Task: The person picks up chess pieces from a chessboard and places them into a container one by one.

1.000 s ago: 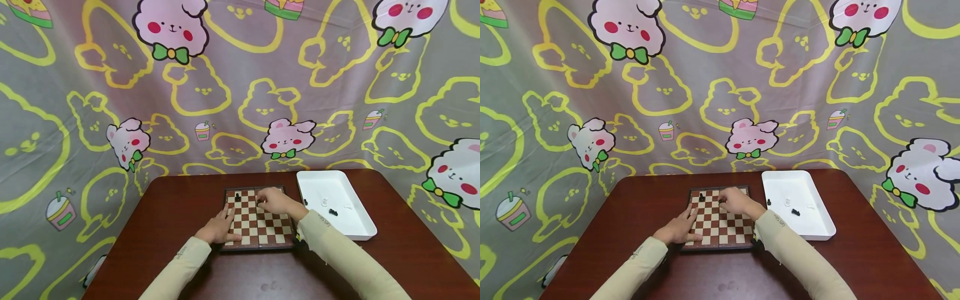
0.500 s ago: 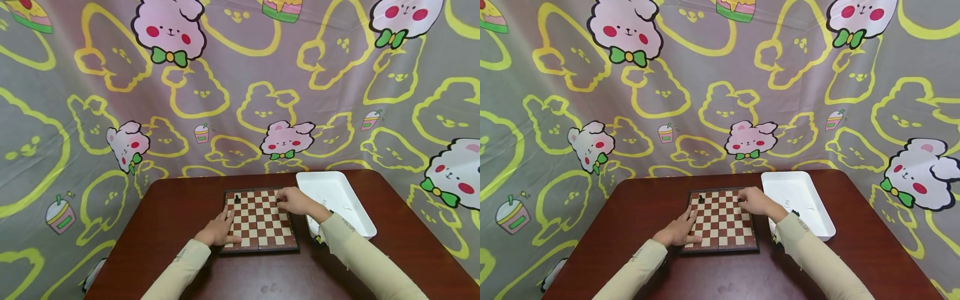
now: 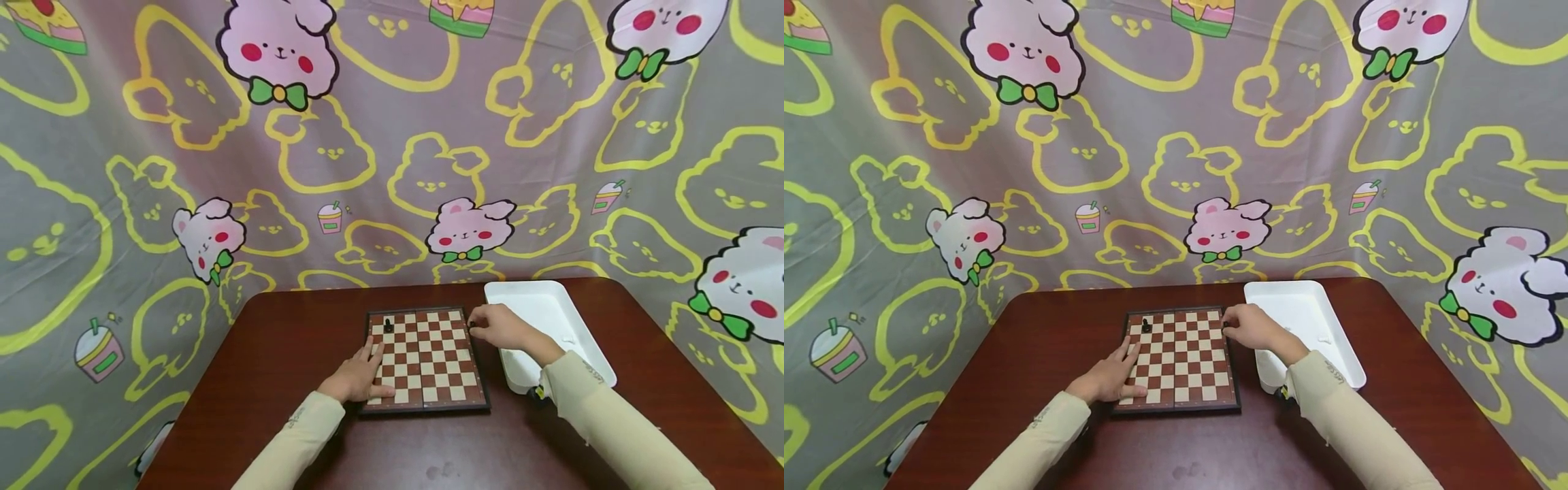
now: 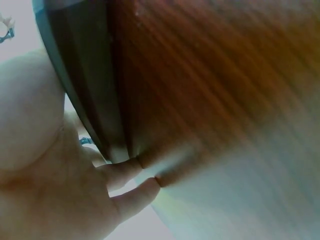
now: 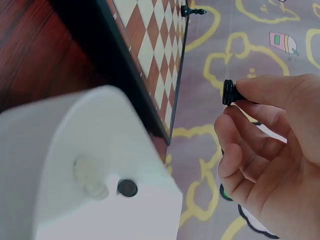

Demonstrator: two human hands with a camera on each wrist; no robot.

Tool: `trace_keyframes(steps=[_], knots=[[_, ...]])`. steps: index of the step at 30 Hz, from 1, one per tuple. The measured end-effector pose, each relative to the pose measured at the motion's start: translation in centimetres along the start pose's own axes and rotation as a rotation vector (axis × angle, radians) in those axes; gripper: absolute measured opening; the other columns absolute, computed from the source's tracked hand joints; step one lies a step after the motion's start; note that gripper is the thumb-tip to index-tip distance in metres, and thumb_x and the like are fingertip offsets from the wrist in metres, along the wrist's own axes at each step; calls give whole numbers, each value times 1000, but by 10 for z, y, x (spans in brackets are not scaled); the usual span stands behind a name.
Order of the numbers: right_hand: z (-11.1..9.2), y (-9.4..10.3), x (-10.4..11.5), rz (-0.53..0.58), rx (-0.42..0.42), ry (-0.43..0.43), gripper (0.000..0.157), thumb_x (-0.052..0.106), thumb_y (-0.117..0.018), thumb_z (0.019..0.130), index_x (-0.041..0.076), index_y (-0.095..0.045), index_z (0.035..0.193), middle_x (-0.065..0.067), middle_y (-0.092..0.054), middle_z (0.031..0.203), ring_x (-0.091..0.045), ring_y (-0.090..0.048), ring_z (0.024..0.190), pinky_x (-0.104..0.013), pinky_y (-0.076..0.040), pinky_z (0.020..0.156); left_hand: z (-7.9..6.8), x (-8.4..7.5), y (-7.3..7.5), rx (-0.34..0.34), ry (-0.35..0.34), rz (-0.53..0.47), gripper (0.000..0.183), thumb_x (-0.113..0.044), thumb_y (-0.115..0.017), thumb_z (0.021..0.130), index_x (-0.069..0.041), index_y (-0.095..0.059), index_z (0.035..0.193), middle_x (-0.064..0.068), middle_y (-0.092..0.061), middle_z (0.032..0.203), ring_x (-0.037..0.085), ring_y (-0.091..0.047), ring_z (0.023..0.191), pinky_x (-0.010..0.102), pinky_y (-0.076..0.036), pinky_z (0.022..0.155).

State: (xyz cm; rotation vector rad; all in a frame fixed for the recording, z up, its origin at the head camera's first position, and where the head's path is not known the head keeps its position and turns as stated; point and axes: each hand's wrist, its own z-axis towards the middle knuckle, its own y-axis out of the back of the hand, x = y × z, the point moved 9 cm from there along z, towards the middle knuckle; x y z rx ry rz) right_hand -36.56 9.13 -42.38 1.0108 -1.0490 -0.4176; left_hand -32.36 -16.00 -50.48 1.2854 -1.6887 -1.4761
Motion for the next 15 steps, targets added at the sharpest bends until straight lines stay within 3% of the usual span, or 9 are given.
trace_keyframes(steps=[7,15], knots=[[-7,7,-13,13,-26,-8,7,11,-65,88,7,-69,92,5,-61,77,-11,-53,65,-33,-44,61,1,0,1,-1,-1,15,102,-68,-53,81,-8,-13,153,22,-3,155,37,-23,138,55,-36,98],[-14,10,-25,2,-37,-10,6,11,-66,87,7,-68,90,5,-61,77,-10,-55,68,-31,-44,59,3,2,-1,12,1,27,102,-69,-52,81,-7,-14,153,23,-4,155,38,-24,137,55,-37,97]])
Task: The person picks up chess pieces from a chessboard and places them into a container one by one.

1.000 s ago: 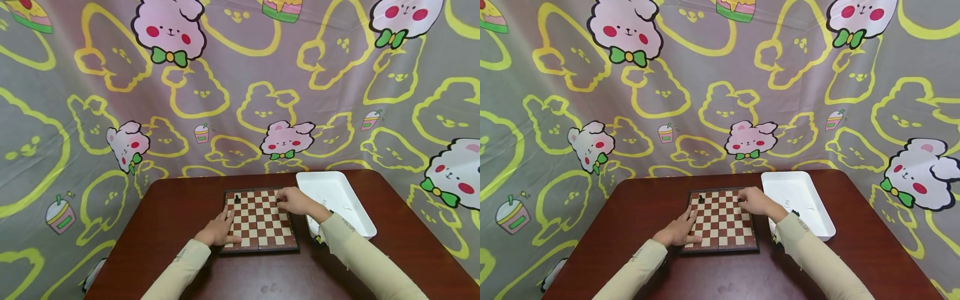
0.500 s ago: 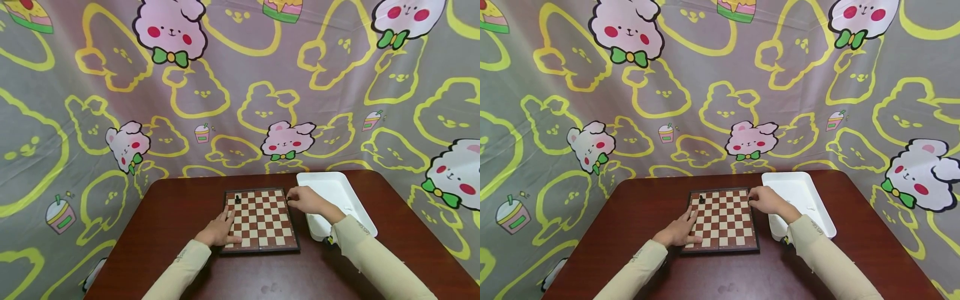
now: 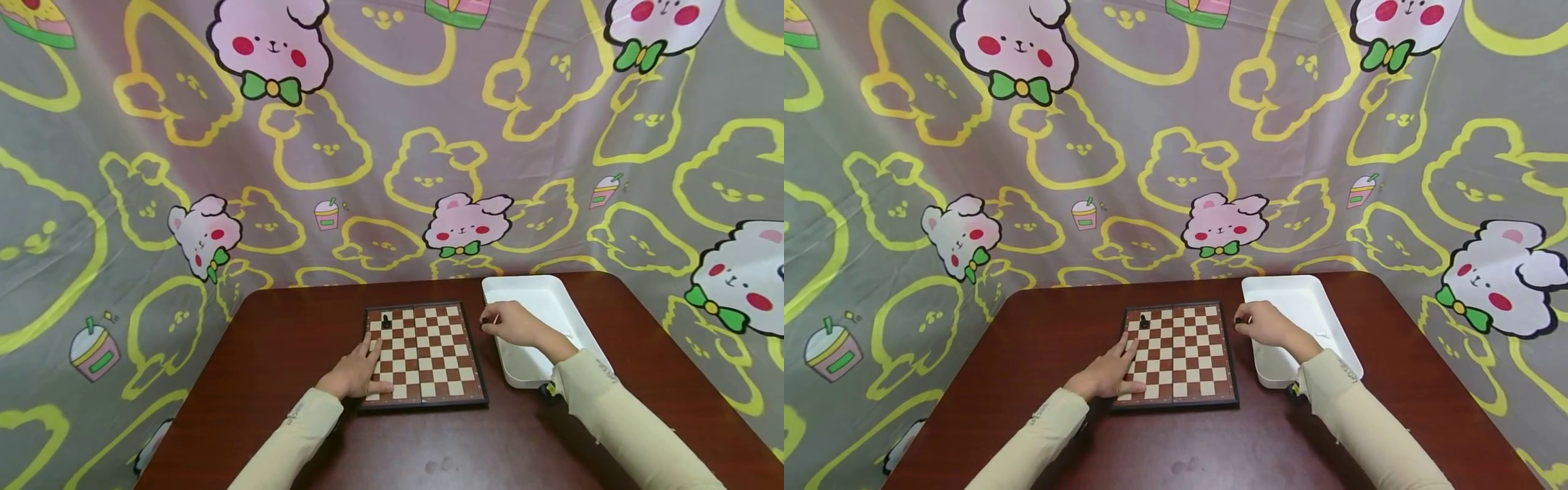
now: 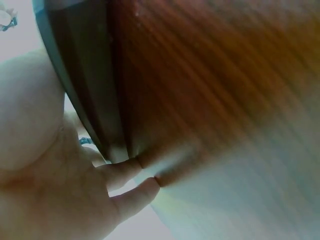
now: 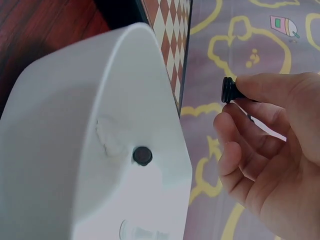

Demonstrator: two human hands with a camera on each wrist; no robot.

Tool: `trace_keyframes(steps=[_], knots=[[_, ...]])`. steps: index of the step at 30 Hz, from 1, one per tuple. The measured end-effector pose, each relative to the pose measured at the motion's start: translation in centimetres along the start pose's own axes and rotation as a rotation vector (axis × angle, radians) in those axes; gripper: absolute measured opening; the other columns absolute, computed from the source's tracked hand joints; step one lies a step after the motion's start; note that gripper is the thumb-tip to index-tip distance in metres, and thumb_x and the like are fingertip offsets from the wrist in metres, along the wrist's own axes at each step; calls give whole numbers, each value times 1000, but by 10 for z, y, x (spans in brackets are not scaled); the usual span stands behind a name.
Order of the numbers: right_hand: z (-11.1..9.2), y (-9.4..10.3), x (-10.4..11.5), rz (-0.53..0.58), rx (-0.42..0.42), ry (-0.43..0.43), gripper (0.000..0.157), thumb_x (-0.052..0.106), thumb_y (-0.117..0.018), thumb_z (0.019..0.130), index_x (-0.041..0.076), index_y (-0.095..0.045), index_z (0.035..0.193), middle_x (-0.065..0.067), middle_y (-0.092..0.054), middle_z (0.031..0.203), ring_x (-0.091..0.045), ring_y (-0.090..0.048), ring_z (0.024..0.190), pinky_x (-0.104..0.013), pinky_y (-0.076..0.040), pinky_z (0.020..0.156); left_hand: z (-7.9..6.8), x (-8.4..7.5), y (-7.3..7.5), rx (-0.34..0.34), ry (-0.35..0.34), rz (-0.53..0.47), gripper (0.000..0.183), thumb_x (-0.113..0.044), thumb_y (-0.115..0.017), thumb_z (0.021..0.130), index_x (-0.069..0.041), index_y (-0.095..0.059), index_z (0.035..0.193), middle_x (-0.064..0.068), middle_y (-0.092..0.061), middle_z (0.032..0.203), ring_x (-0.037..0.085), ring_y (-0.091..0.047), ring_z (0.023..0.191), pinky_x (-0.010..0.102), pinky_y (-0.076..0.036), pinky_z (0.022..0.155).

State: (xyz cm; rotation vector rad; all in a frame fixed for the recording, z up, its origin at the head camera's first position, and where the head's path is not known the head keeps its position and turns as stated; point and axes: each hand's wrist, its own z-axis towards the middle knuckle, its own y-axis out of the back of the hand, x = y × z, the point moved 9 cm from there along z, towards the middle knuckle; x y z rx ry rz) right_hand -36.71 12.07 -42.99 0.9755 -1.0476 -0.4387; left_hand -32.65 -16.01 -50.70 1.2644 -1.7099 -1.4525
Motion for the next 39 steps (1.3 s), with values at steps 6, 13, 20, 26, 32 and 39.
trace_keyframes(steps=[6,13,20,26,32,39], knots=[[-9,5,-9,-7,-23,-4,4,9,-67,85,6,-68,88,4,-61,76,-10,-55,67,-32,-44,59,0,0,-6,5,-1,-14,102,-69,-51,81,-8,-13,153,22,-3,155,37,-24,137,53,-38,96],[-17,8,-19,-3,-43,-22,4,12,-69,85,7,-68,84,6,-61,73,-9,-56,66,-31,-45,59,-1,-3,-6,-2,-8,-15,102,-68,-53,81,-7,-13,153,23,-4,155,38,-25,137,53,-39,96],[-22,16,-21,2,-79,-5,5,10,-69,83,5,-68,85,6,-61,72,-9,-56,64,-30,-44,59,1,-3,-4,-2,-4,-6,102,-69,-52,81,-8,-13,153,23,-4,155,37,-25,137,51,-40,95],[-24,22,-21,-5,-81,9,3,9,-69,83,7,-68,85,6,-62,72,-7,-56,63,-29,-44,57,-1,-2,0,-6,2,-3,101,-68,-52,82,-8,-13,153,22,-3,155,37,-24,137,52,-39,96],[-27,26,-33,-3,-77,-20,3,11,-70,83,9,-67,85,6,-62,72,-7,-56,62,-28,-44,55,-3,0,1,0,16,-12,101,-68,-52,82,-8,-13,153,22,-3,155,37,-23,138,54,-36,98],[-38,27,-47,4,-42,-85,4,10,-66,86,7,-67,88,3,-62,76,-9,-56,63,-30,-45,56,-2,0,1,9,18,-4,101,-68,-52,81,-8,-13,153,21,-3,155,38,-23,138,55,-35,98]])
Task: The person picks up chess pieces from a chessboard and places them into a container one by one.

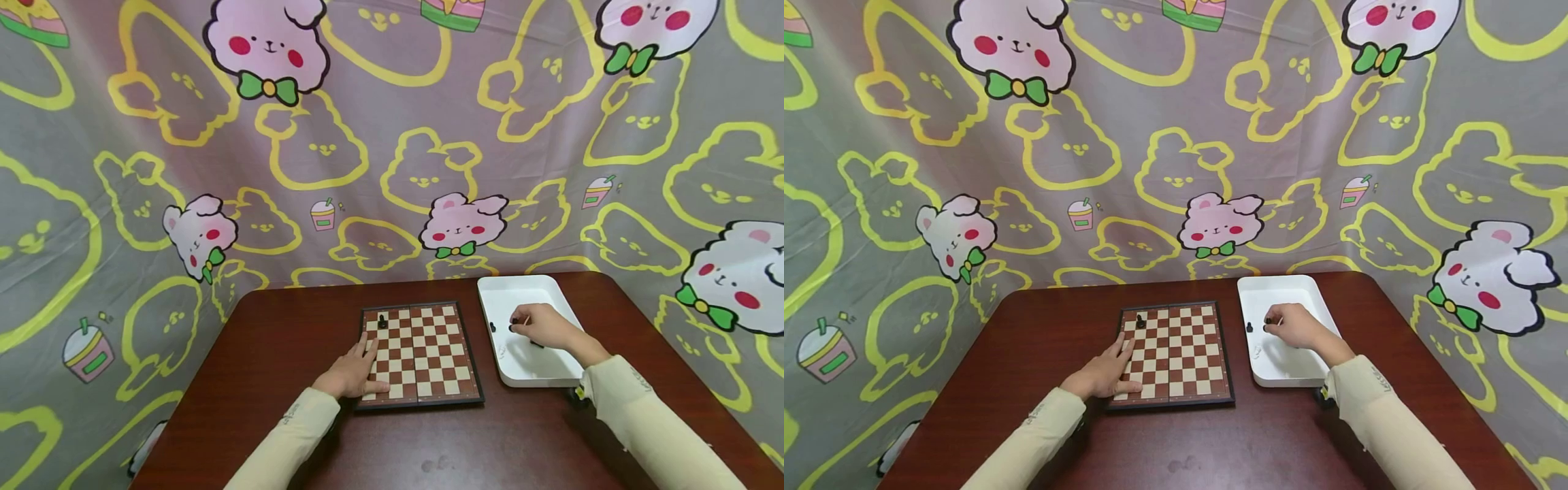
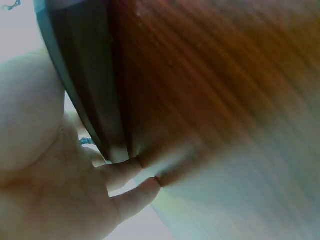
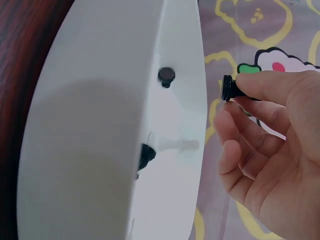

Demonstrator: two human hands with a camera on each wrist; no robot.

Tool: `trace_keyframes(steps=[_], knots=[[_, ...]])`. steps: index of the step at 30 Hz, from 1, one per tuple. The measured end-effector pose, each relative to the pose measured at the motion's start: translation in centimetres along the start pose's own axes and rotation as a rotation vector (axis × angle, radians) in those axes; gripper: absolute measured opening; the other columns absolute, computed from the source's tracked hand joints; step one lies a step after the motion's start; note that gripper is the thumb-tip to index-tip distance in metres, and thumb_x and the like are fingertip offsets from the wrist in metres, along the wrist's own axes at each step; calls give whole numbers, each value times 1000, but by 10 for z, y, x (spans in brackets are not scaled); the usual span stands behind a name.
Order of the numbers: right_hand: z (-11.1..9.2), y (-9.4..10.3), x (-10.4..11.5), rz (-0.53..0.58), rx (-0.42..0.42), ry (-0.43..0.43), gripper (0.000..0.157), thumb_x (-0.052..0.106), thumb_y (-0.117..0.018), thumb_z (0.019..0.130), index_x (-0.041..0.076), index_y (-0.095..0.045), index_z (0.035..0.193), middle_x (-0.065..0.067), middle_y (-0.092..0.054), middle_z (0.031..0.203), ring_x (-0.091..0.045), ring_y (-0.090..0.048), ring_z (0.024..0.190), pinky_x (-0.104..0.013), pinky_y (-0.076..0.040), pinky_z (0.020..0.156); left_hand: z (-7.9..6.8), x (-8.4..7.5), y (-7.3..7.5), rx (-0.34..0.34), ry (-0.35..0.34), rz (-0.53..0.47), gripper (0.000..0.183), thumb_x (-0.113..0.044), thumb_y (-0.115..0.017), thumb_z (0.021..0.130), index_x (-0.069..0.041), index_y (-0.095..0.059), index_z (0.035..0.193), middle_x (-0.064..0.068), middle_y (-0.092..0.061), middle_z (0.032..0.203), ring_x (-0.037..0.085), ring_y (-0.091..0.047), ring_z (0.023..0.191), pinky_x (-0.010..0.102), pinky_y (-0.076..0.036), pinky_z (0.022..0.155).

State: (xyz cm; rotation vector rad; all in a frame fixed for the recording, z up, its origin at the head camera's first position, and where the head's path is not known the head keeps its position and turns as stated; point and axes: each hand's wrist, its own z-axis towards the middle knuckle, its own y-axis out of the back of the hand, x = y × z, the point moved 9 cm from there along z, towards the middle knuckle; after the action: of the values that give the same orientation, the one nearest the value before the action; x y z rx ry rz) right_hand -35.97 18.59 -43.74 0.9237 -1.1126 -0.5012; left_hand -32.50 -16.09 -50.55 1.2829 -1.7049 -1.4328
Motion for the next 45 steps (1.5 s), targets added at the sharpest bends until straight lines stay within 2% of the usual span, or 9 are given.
trace_keyframes(steps=[9,14,21,29,38,45], knots=[[-8,-2,-18,-12,38,-82,6,11,-66,86,6,-67,90,1,-63,78,-10,-56,63,-31,-45,57,-1,0,2,-3,1,-1,101,-67,-53,81,-7,-14,153,22,-3,155,38,-24,137,53,-38,97],[-12,0,-22,-24,31,-92,8,11,-67,86,5,-68,91,2,-63,78,-10,-56,60,-30,-45,57,-1,0,0,0,5,5,101,-68,-52,81,-8,-13,153,21,-2,155,37,-23,138,54,-36,98],[-10,11,-18,-74,-16,-68,10,11,-65,87,3,-70,91,2,-63,78,-11,-56,66,-32,-45,61,-1,0,1,-10,1,5,102,-68,-52,81,-8,-13,153,22,-3,155,38,-23,138,54,-38,97],[-3,14,-6,-73,-9,-55,10,13,-64,88,5,-69,92,2,-63,80,-11,-57,69,-32,-45,61,-3,-2,1,-13,-6,-3,102,-68,-53,81,-6,-14,152,23,-4,155,38,-25,137,52,-40,95],[14,12,25,-43,-27,44,9,12,-65,87,4,-69,91,2,-63,78,-10,-57,66,-31,-46,59,0,-1,0,-18,-2,4,102,-68,-52,81,-8,-14,153,22,-3,155,38,-24,137,53,-38,97],[32,2,47,-19,-6,28,11,12,-64,88,5,-70,93,1,-64,80,-11,-56,65,-32,-46,59,1,-1,0,-15,-3,13,101,-68,-52,81,-8,-13,153,22,-3,155,38,-24,137,52,-38,96]])
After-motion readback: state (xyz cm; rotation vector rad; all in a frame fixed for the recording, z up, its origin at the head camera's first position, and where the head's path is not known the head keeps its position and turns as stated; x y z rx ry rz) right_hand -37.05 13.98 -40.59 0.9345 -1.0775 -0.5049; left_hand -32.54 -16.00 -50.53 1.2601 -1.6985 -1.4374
